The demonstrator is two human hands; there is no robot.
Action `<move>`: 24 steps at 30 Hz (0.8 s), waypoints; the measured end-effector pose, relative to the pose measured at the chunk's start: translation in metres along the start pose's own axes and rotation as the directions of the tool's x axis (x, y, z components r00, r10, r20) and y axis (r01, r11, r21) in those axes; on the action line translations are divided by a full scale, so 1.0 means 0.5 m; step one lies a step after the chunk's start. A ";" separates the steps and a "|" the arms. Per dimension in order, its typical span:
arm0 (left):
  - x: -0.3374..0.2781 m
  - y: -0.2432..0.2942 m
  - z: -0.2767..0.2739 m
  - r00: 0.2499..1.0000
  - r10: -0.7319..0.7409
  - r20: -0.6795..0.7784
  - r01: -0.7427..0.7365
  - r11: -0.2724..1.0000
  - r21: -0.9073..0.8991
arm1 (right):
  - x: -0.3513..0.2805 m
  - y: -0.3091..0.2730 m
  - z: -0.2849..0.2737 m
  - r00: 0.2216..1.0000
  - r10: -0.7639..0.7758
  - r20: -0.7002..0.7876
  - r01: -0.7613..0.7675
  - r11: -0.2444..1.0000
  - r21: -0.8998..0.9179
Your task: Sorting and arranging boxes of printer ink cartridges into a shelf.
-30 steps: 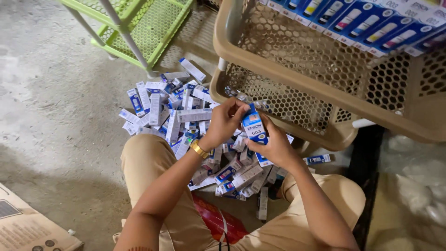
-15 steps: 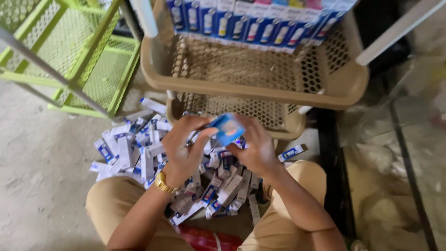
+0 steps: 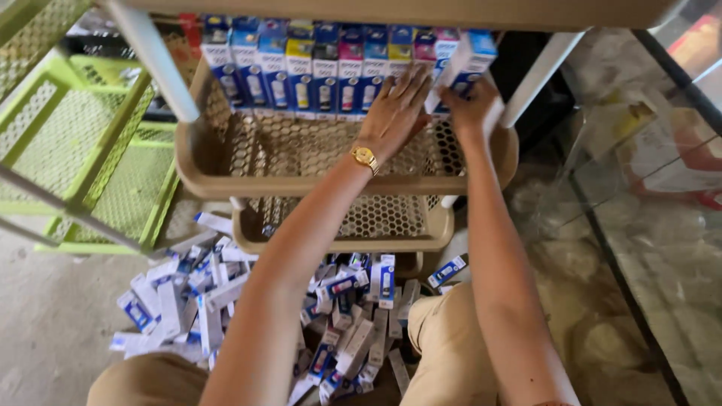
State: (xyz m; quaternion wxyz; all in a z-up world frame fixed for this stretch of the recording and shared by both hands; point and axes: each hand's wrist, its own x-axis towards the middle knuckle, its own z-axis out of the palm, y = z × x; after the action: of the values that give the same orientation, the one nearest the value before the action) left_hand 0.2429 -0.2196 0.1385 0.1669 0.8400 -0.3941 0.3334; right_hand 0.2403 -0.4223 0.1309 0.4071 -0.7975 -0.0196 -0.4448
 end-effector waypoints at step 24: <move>-0.013 -0.029 0.062 0.992 -0.118 0.045 0.115 0.991 0.063 | -0.023 0.052 0.075 0.977 0.066 0.203 0.018 0.923 -0.385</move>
State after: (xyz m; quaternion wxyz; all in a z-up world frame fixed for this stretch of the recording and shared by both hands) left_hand 0.2641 -0.2237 0.1116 0.1511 0.8743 -0.3380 0.3140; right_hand 0.2696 -0.4106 0.0958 0.2440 -0.9048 0.0346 -0.3473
